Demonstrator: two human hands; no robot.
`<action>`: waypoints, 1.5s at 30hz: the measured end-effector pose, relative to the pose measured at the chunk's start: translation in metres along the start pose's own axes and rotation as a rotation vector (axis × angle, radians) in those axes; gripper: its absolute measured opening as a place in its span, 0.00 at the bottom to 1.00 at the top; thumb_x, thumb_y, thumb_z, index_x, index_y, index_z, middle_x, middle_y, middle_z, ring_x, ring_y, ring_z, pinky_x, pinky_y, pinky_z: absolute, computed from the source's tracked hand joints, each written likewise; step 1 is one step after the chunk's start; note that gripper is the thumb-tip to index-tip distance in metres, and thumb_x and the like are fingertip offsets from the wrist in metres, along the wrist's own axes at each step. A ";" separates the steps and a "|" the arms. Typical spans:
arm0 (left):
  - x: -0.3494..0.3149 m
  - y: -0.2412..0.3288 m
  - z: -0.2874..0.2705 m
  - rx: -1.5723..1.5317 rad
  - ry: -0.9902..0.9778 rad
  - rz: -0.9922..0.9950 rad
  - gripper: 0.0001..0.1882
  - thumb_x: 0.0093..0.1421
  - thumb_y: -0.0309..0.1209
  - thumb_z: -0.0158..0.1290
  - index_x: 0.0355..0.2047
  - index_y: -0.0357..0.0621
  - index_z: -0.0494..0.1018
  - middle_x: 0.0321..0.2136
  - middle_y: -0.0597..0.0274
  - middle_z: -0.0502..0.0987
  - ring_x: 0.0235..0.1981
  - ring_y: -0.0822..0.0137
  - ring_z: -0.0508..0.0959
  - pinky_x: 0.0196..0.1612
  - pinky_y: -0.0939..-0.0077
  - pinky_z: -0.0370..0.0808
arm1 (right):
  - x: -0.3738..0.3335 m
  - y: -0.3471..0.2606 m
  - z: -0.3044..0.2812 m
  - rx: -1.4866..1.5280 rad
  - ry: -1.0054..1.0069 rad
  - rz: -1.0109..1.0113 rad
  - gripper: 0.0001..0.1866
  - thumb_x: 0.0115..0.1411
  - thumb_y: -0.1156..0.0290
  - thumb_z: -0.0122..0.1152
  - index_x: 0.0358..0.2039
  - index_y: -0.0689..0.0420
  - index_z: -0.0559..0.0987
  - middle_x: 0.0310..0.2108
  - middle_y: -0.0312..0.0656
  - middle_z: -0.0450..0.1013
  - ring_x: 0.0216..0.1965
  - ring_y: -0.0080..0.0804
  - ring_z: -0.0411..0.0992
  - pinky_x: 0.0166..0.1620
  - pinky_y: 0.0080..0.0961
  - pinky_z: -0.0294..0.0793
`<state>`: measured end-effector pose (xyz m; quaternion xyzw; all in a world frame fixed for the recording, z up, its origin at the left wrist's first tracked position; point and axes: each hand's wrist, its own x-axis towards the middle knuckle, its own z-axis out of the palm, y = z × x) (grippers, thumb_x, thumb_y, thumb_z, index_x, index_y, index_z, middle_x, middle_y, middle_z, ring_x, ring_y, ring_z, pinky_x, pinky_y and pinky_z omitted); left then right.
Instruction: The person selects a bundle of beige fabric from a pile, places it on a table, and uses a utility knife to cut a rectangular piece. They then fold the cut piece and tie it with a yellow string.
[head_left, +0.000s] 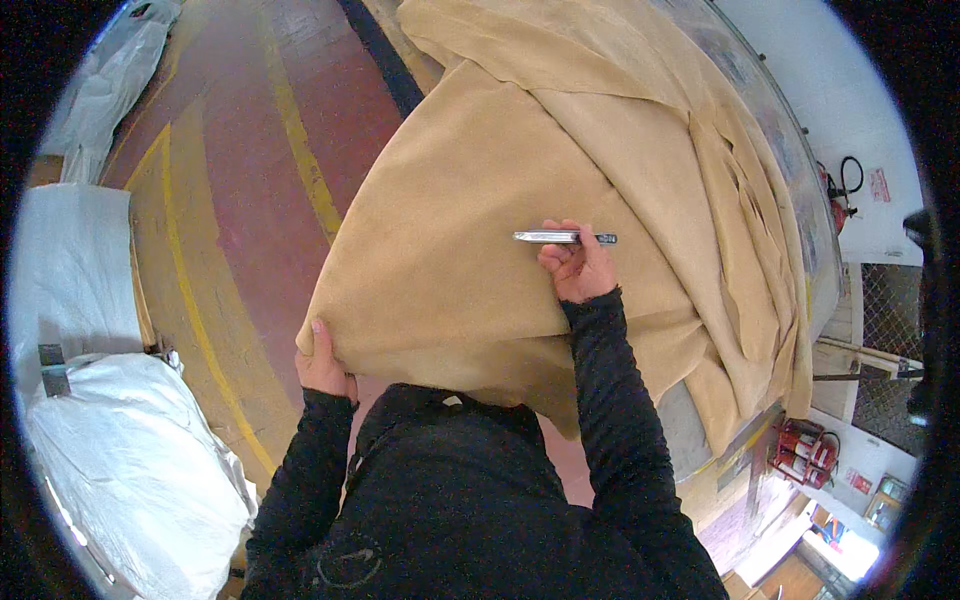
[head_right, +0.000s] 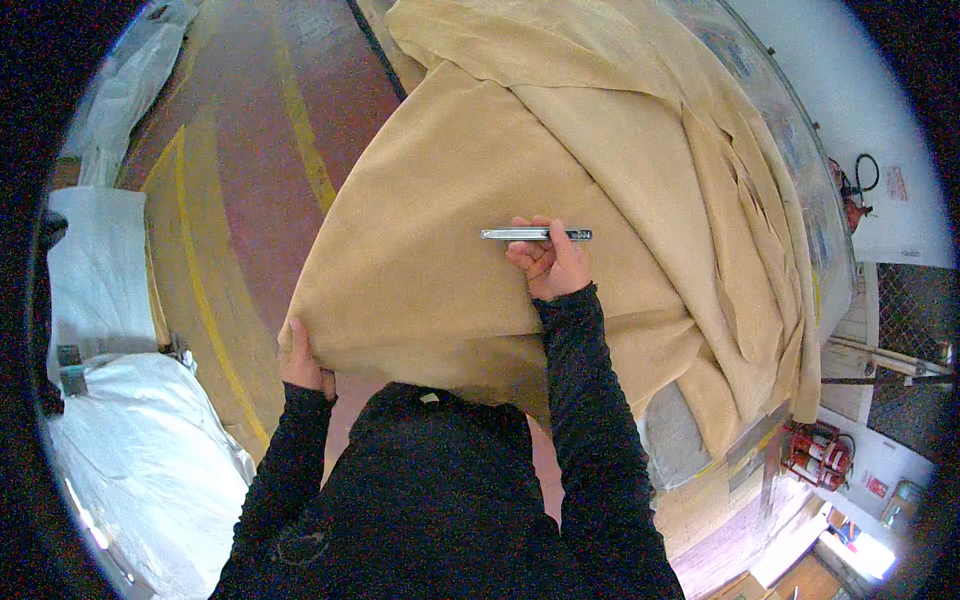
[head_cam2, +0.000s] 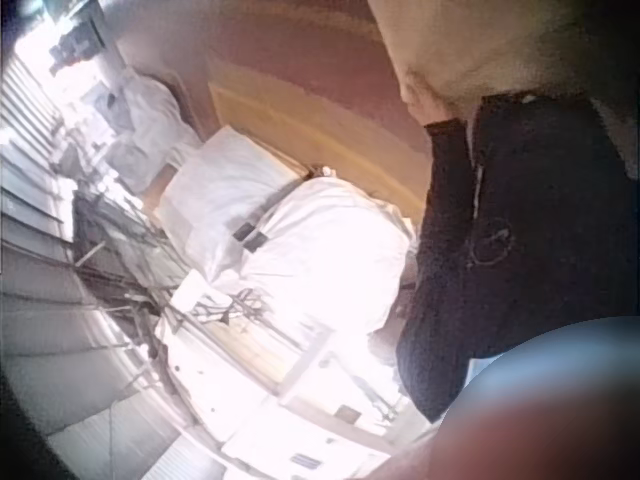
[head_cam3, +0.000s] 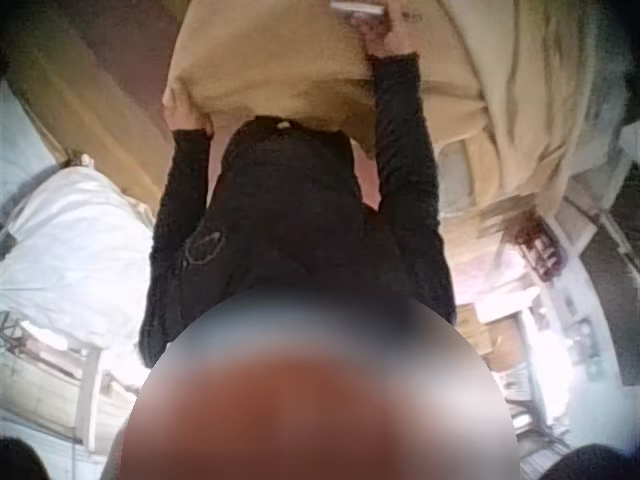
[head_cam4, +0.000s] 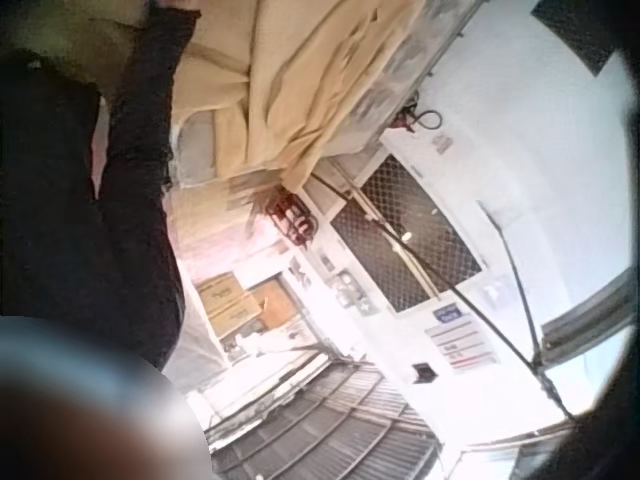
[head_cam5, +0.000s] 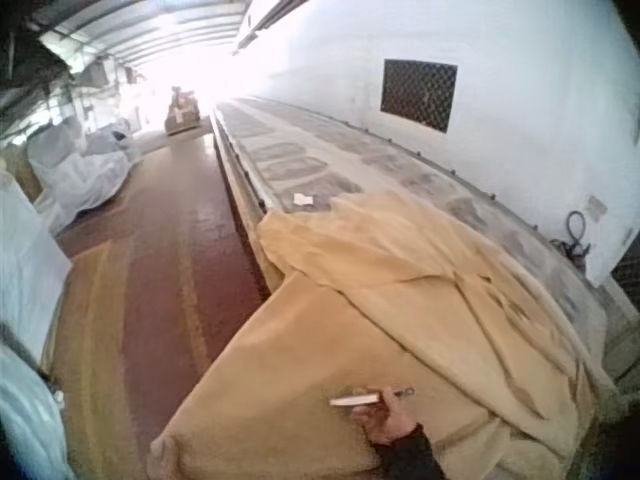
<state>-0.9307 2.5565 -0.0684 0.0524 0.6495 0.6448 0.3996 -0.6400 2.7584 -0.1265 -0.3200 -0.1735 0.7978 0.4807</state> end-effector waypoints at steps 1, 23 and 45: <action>0.001 0.000 0.001 -0.037 -0.002 0.034 0.23 0.63 0.41 0.50 0.49 0.33 0.67 0.44 0.54 0.74 0.42 0.63 0.76 0.44 0.67 0.74 | -0.003 -0.002 -0.001 0.028 0.057 0.019 0.21 0.67 0.54 0.40 0.44 0.59 0.71 0.47 0.58 0.70 0.34 0.40 0.77 0.39 0.37 0.80; -0.034 0.052 0.020 -0.159 -0.146 0.054 0.20 0.65 0.39 0.46 0.50 0.35 0.65 0.46 0.52 0.73 0.44 0.58 0.76 0.44 0.62 0.76 | -0.021 -0.077 0.062 -0.103 0.157 -0.386 0.12 0.62 0.69 0.54 0.43 0.62 0.69 0.36 0.53 0.75 0.27 0.34 0.77 0.32 0.29 0.81; -0.021 0.037 0.006 -0.067 -0.090 0.010 0.22 0.65 0.40 0.46 0.50 0.33 0.65 0.46 0.52 0.73 0.45 0.59 0.76 0.46 0.64 0.75 | 0.018 -0.059 0.066 -0.561 0.025 -0.237 0.14 0.59 0.72 0.54 0.43 0.68 0.73 0.30 0.46 0.74 0.29 0.33 0.76 0.40 0.33 0.79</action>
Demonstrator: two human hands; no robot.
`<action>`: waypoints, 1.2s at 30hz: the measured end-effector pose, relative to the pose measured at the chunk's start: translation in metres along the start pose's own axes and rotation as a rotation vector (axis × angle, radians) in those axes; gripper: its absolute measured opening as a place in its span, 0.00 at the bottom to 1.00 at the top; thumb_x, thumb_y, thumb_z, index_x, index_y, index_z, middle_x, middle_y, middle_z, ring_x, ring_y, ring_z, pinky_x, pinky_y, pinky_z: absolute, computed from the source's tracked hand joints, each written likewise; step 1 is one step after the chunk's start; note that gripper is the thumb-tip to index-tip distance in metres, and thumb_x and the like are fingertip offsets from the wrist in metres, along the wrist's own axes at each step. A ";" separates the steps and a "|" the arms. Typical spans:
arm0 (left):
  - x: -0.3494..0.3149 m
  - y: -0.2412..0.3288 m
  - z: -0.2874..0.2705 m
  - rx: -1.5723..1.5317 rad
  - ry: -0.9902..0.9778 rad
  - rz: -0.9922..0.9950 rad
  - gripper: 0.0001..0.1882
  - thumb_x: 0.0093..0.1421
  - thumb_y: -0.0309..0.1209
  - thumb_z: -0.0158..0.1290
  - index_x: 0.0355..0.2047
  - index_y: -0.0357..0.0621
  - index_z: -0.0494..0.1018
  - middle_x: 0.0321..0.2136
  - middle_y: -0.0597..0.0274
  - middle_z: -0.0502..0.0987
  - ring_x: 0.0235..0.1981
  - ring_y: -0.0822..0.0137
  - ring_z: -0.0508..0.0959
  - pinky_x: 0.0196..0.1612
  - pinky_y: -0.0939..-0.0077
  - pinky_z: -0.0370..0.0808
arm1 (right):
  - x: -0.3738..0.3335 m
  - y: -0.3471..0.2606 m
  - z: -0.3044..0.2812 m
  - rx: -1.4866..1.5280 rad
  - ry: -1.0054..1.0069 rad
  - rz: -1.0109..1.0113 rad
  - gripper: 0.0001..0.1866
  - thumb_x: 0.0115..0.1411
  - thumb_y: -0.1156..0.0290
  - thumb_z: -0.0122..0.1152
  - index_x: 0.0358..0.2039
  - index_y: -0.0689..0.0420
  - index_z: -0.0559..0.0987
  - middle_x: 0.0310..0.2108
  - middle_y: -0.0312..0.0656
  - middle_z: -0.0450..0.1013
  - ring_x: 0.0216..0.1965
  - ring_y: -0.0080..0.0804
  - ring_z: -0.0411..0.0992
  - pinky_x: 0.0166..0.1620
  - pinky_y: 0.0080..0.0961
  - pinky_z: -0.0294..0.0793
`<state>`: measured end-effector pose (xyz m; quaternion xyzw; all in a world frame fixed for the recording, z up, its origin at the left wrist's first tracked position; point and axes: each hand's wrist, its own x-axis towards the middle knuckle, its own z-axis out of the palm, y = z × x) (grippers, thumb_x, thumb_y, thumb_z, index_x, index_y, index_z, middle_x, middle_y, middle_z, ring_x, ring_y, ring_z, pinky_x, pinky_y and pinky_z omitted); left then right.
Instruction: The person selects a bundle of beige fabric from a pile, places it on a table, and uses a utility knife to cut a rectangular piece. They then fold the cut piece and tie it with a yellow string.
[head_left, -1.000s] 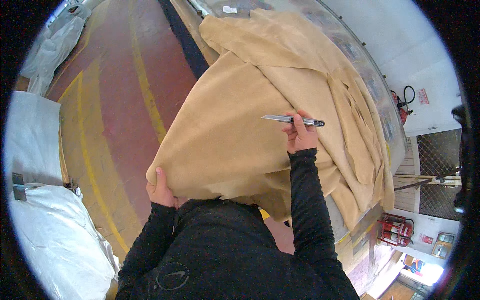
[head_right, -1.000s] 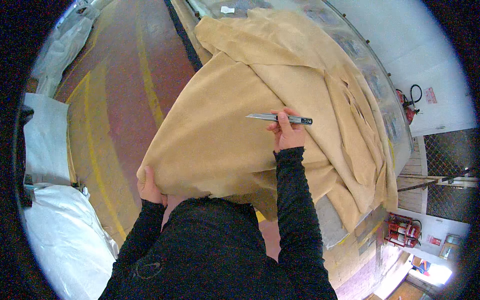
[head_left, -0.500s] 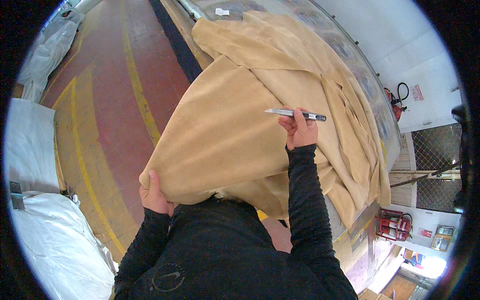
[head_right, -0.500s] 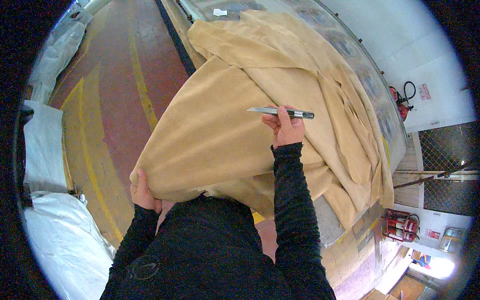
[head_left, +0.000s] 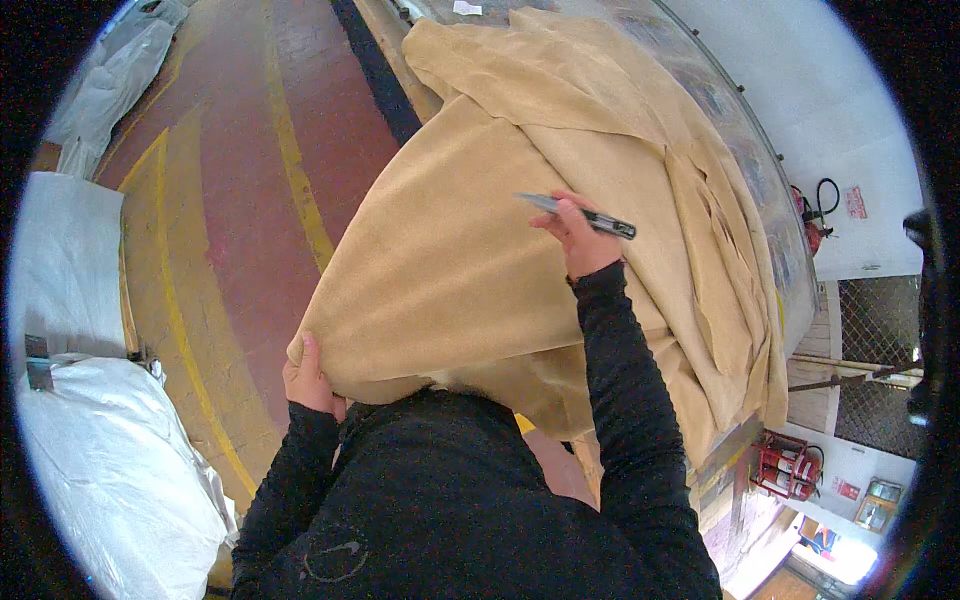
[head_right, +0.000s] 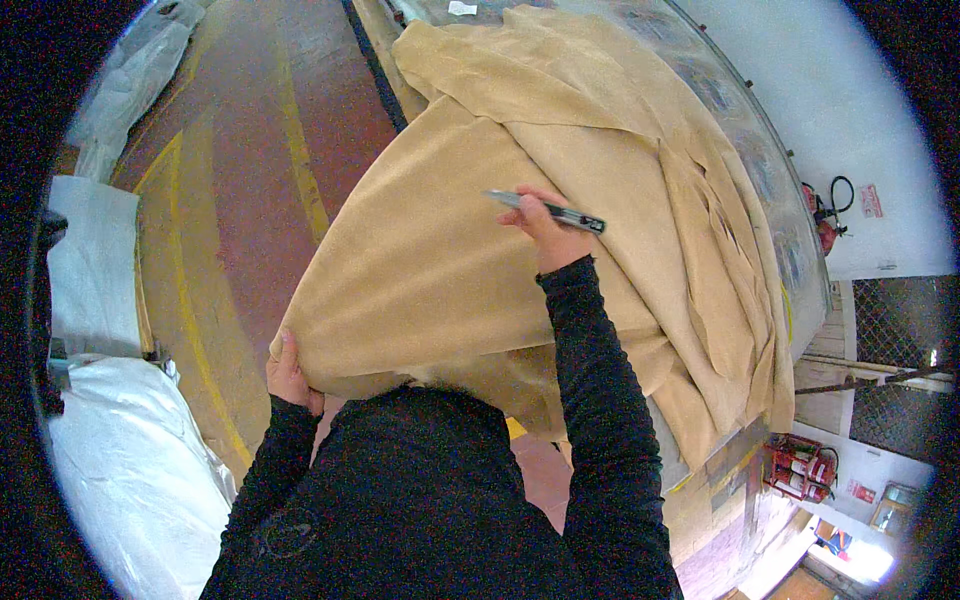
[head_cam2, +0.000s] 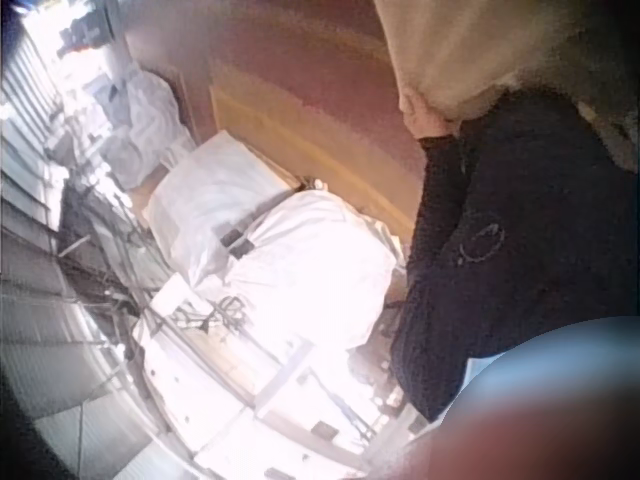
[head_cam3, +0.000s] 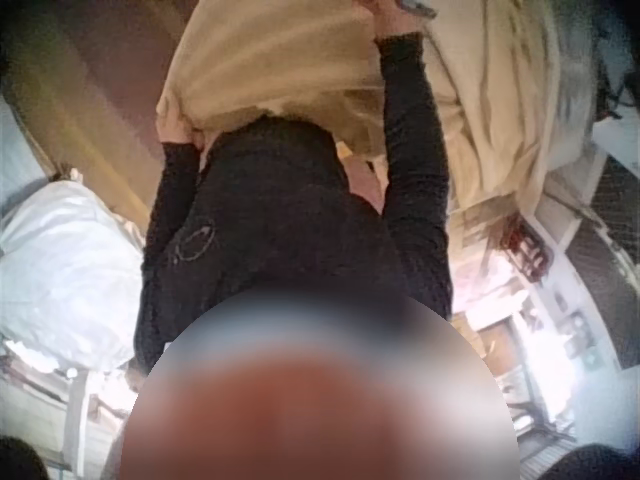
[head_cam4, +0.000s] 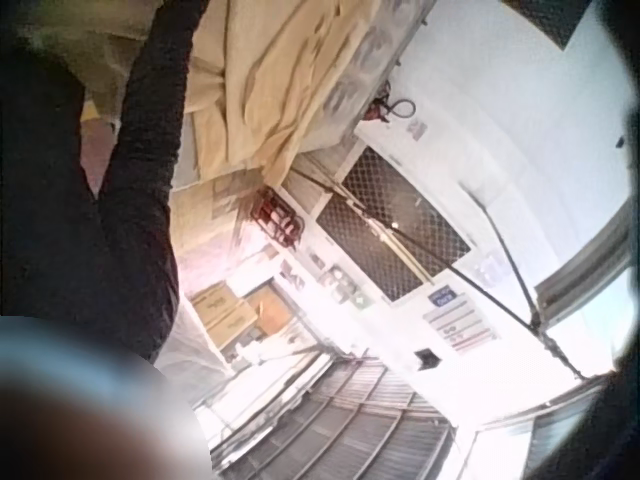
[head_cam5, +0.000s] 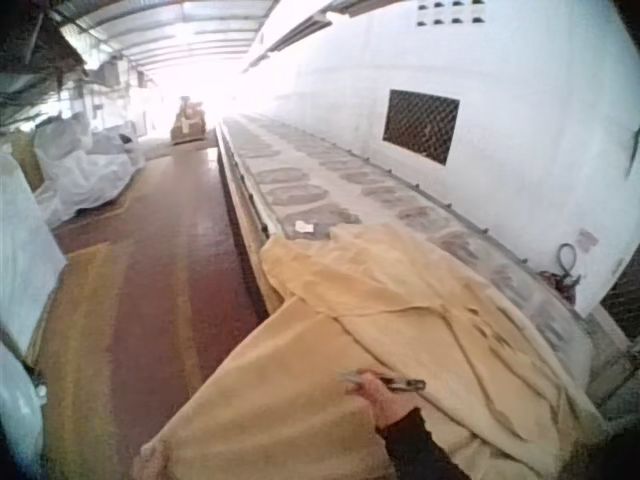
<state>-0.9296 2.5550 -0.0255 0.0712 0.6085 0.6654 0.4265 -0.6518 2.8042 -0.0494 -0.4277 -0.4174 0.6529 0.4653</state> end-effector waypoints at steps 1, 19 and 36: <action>-0.001 -0.002 0.000 -0.037 0.014 -0.038 0.22 0.66 0.40 0.45 0.50 0.32 0.65 0.45 0.51 0.73 0.44 0.59 0.76 0.45 0.64 0.76 | 0.000 0.009 0.002 -0.054 -0.069 0.005 0.15 0.59 0.72 0.54 0.43 0.69 0.73 0.31 0.47 0.74 0.31 0.34 0.76 0.42 0.33 0.78; -0.018 0.007 0.011 -0.051 0.036 0.049 0.23 0.66 0.43 0.44 0.49 0.34 0.66 0.43 0.53 0.75 0.43 0.62 0.77 0.44 0.70 0.75 | -0.002 0.014 0.025 -0.555 -0.310 -0.189 0.12 0.56 0.66 0.59 0.39 0.57 0.80 0.32 0.38 0.78 0.32 0.22 0.73 0.38 0.20 0.73; -0.021 0.005 0.009 -0.036 -0.036 0.082 0.24 0.66 0.43 0.44 0.51 0.34 0.64 0.46 0.51 0.73 0.44 0.60 0.76 0.45 0.65 0.75 | -0.016 -0.002 0.029 -0.827 -0.406 -0.191 0.10 0.54 0.71 0.58 0.36 0.58 0.80 0.29 0.40 0.77 0.30 0.22 0.73 0.37 0.19 0.72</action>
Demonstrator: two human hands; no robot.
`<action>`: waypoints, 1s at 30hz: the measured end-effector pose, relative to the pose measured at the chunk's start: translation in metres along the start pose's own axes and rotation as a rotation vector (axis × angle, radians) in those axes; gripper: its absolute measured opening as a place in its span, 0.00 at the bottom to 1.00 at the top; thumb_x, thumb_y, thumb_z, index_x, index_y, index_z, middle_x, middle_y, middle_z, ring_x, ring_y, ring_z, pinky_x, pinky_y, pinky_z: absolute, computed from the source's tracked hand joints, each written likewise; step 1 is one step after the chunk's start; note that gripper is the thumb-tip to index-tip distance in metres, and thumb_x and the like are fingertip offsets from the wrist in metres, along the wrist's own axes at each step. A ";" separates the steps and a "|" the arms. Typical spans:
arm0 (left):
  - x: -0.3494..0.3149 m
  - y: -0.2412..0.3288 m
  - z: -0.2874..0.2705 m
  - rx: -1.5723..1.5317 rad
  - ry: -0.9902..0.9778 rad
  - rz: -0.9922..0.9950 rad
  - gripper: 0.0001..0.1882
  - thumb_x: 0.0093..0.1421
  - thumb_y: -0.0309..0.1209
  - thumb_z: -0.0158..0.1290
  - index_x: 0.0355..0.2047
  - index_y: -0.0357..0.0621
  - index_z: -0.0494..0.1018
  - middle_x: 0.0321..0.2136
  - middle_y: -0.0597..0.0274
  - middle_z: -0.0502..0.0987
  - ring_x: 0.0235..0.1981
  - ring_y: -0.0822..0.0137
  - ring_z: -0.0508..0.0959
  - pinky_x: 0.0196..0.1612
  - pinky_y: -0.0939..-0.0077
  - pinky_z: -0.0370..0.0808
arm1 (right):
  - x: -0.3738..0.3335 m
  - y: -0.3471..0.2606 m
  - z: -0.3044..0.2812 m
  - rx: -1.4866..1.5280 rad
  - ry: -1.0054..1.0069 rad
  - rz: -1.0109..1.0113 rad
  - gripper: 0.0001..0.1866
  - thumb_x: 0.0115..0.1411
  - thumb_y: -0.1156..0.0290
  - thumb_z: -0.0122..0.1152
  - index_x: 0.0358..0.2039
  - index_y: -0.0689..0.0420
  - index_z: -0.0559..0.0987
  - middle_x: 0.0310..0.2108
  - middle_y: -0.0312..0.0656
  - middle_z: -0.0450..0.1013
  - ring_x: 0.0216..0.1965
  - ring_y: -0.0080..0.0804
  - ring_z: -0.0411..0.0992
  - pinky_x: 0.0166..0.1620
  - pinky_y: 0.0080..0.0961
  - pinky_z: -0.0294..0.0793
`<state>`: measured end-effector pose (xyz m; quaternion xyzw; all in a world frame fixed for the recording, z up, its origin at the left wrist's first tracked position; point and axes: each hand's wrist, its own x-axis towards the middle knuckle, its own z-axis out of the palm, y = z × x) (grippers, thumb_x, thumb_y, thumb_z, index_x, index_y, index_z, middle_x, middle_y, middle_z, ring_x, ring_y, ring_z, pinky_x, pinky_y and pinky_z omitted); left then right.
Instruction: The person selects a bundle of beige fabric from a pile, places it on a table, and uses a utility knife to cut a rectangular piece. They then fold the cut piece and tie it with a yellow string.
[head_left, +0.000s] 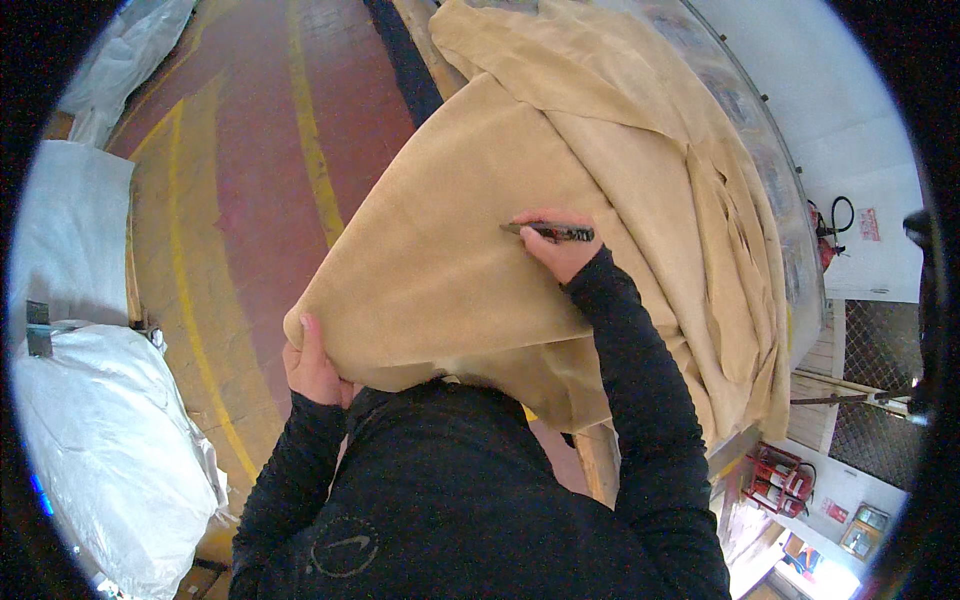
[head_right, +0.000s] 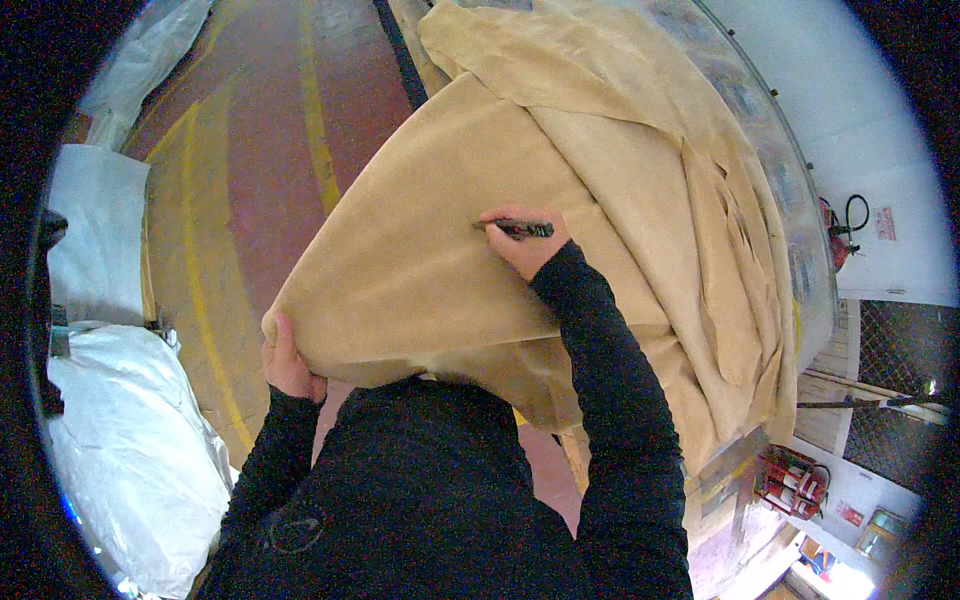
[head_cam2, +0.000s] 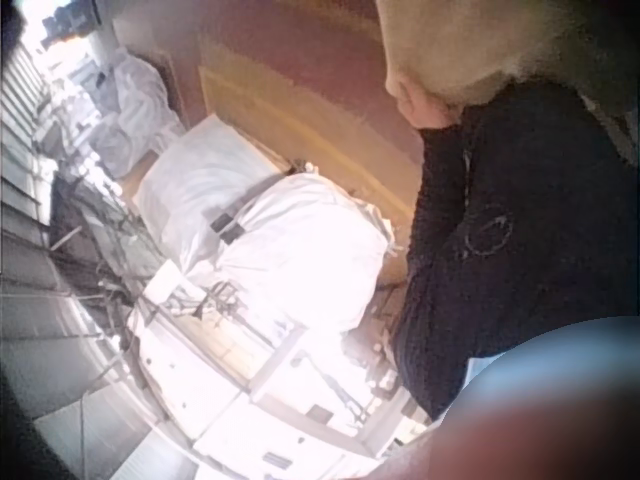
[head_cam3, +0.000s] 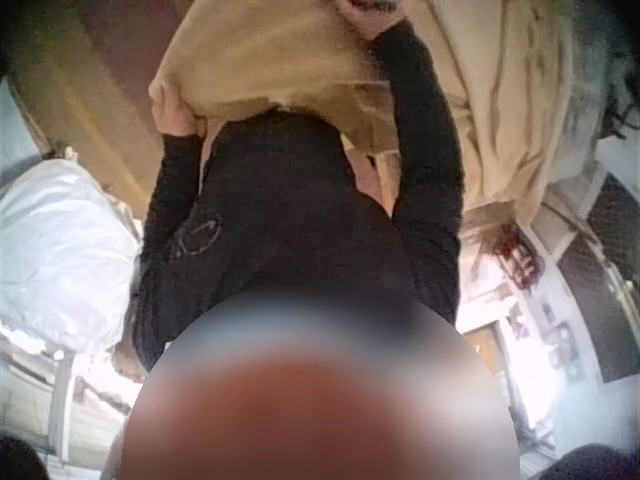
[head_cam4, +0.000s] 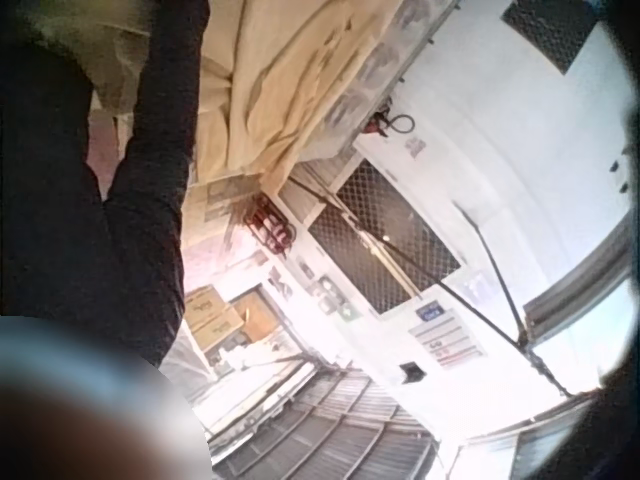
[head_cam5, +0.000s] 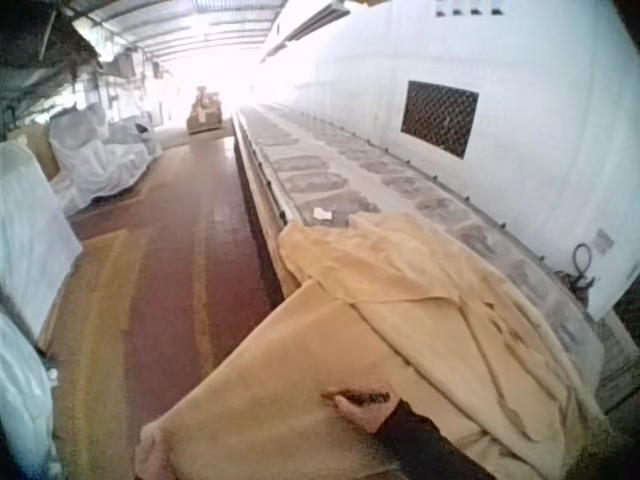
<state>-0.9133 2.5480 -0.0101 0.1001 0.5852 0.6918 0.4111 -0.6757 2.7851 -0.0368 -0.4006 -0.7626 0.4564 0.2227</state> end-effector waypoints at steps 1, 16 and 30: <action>0.000 -0.001 -0.001 -0.044 -0.037 -0.003 0.24 0.66 0.42 0.43 0.50 0.32 0.64 0.46 0.51 0.73 0.44 0.60 0.76 0.45 0.66 0.75 | -0.003 0.001 -0.001 0.006 -0.009 -0.042 0.10 0.54 0.72 0.58 0.36 0.58 0.80 0.29 0.40 0.77 0.31 0.22 0.73 0.37 0.19 0.72; 0.005 -0.002 -0.008 -0.024 0.000 -0.001 0.20 0.66 0.38 0.44 0.50 0.34 0.65 0.45 0.52 0.74 0.44 0.61 0.76 0.45 0.65 0.76 | -0.069 -0.004 -0.032 -0.086 -0.121 0.093 0.09 0.52 0.72 0.60 0.34 0.59 0.80 0.27 0.44 0.77 0.30 0.28 0.76 0.36 0.22 0.74; 0.014 0.002 -0.019 0.056 -0.006 -0.038 0.26 0.65 0.44 0.45 0.55 0.38 0.63 0.50 0.54 0.71 0.47 0.59 0.75 0.47 0.63 0.75 | -0.135 0.008 -0.049 -0.076 -0.089 0.142 0.09 0.51 0.73 0.59 0.34 0.60 0.80 0.29 0.45 0.78 0.30 0.29 0.76 0.37 0.23 0.75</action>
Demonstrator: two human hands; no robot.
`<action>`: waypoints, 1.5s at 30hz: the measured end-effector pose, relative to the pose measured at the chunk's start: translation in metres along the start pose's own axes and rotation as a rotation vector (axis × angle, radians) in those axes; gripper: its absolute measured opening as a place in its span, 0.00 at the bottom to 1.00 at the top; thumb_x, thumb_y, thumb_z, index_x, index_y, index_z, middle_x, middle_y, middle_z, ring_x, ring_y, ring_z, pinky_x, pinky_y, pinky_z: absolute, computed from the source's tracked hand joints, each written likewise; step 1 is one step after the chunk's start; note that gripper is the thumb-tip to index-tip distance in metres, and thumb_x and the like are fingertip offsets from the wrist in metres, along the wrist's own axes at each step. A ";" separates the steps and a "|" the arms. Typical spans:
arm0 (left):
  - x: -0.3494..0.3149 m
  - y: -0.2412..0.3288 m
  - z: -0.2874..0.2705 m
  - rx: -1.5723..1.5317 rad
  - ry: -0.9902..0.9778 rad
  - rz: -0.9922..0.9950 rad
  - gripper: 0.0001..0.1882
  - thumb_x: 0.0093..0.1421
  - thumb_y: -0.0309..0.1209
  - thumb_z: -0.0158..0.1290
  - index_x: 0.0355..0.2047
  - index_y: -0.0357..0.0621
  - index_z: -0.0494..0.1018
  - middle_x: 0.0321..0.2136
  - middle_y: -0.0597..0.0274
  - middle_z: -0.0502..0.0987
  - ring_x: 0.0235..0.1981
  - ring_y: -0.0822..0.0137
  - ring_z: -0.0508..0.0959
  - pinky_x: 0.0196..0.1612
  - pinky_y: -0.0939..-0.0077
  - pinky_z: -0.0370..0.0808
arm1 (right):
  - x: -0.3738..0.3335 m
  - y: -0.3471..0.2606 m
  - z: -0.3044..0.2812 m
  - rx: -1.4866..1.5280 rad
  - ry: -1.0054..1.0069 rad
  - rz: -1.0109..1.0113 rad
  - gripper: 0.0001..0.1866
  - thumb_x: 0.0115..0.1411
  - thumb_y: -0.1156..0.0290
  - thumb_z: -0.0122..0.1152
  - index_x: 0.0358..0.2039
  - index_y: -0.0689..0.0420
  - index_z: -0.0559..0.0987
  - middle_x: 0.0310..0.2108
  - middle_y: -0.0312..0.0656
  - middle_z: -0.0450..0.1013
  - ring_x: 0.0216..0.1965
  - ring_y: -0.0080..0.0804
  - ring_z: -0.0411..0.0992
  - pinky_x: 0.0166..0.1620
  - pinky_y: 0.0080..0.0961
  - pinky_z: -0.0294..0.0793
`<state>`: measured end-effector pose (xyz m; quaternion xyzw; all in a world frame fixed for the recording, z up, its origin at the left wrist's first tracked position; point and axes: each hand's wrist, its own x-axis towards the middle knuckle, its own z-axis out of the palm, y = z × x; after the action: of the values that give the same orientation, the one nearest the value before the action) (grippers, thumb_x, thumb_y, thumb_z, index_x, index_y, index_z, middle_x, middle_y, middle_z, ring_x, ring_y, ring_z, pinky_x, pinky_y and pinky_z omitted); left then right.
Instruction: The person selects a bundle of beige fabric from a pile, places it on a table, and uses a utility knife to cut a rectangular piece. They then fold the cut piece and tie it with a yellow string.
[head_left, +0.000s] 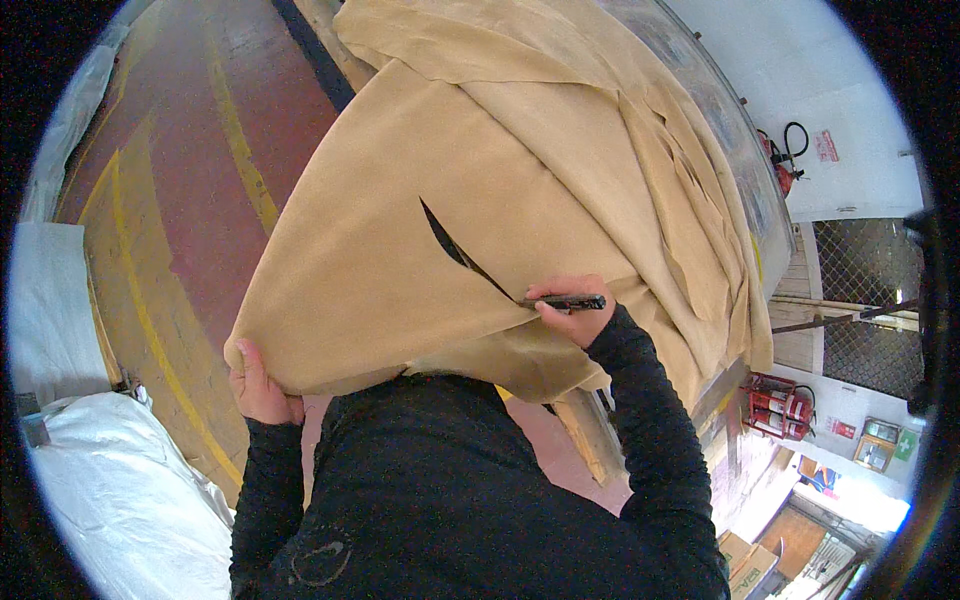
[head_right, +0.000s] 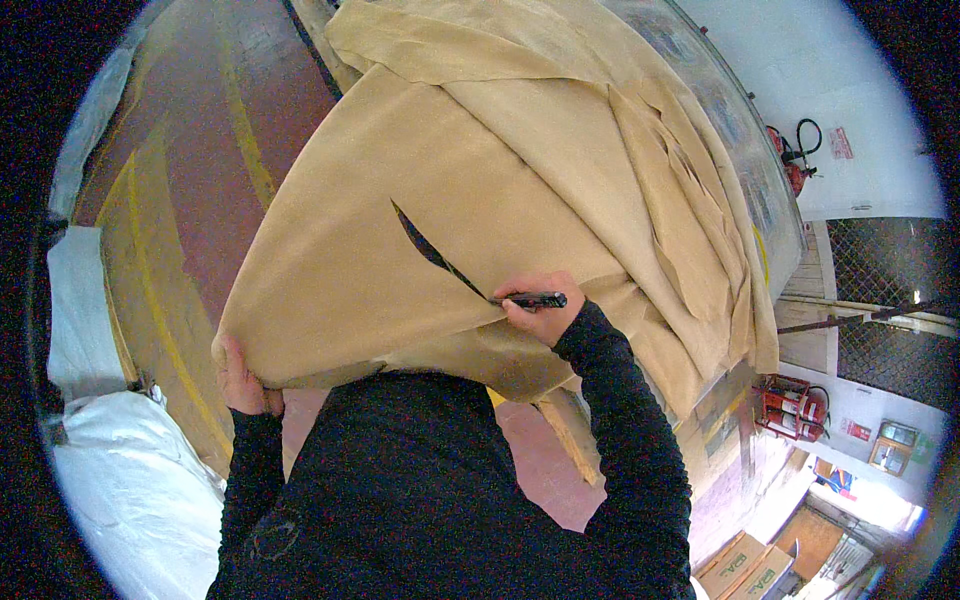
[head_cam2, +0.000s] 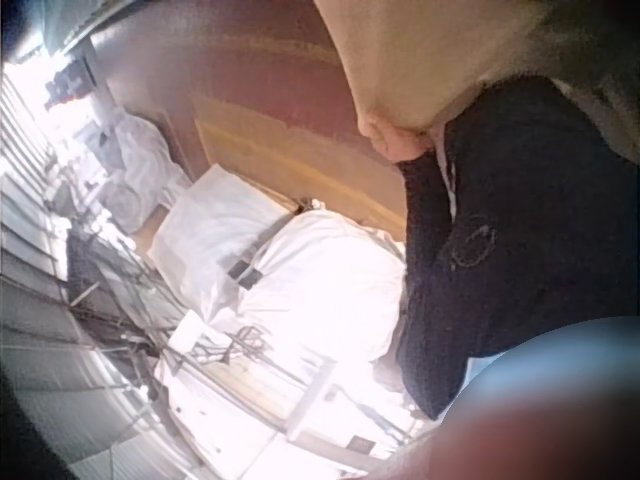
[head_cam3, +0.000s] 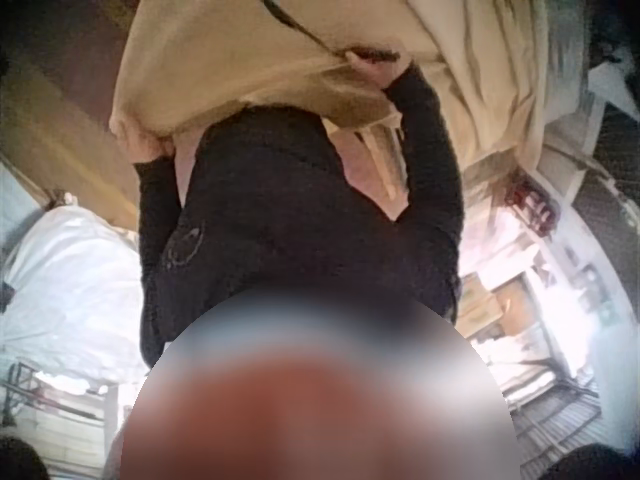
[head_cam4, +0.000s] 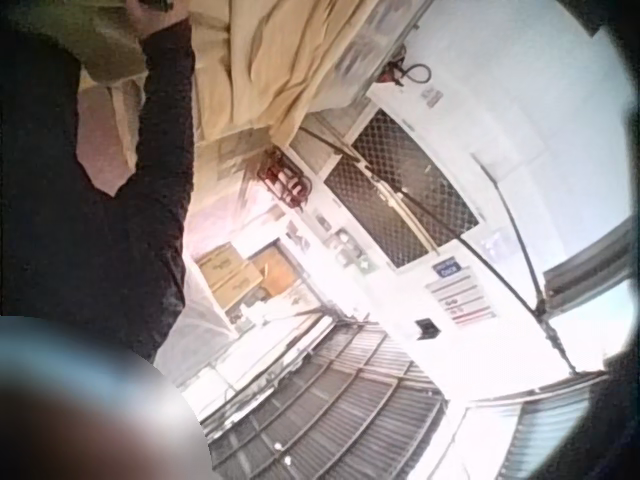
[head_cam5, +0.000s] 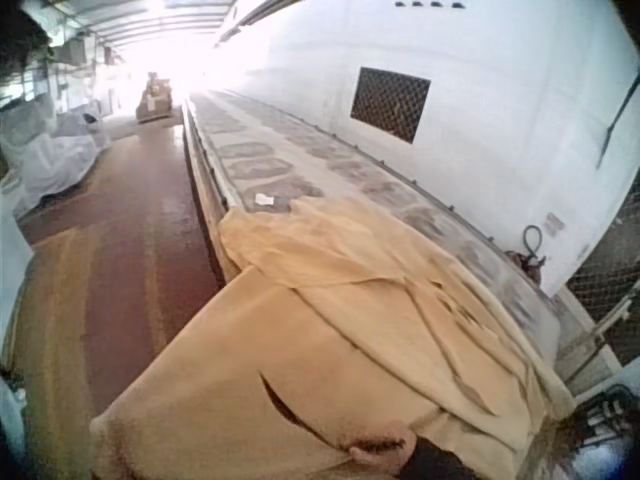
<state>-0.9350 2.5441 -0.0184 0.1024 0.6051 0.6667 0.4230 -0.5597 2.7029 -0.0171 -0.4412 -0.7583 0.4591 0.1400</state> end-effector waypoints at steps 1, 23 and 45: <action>0.000 0.001 0.000 0.004 -0.001 -0.003 0.26 0.65 0.44 0.45 0.55 0.38 0.63 0.50 0.54 0.71 0.47 0.59 0.75 0.47 0.63 0.75 | -0.003 0.002 0.000 0.030 0.016 -0.020 0.09 0.51 0.73 0.58 0.33 0.59 0.80 0.27 0.44 0.77 0.28 0.28 0.76 0.35 0.22 0.75; 0.112 -0.129 -0.065 0.663 -0.087 -0.347 0.23 0.60 0.44 0.51 0.40 0.32 0.73 0.31 0.52 0.78 0.28 0.56 0.79 0.30 0.67 0.78 | 0.044 -0.010 -0.038 0.534 0.572 0.045 0.15 0.58 0.72 0.56 0.42 0.69 0.73 0.35 0.53 0.76 0.36 0.39 0.77 0.44 0.31 0.77; 0.087 -0.172 0.205 0.656 -0.021 -0.127 0.20 0.53 0.39 0.59 0.36 0.33 0.75 0.25 0.60 0.78 0.24 0.71 0.76 0.29 0.76 0.73 | 0.139 0.044 -0.081 0.463 0.258 -0.150 0.18 0.63 0.67 0.51 0.49 0.67 0.70 0.34 0.47 0.76 0.35 0.31 0.75 0.42 0.27 0.75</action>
<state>-0.7803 2.7362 -0.1541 0.2021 0.7882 0.4076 0.4145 -0.5656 2.8686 -0.0358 -0.3948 -0.6395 0.5487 0.3661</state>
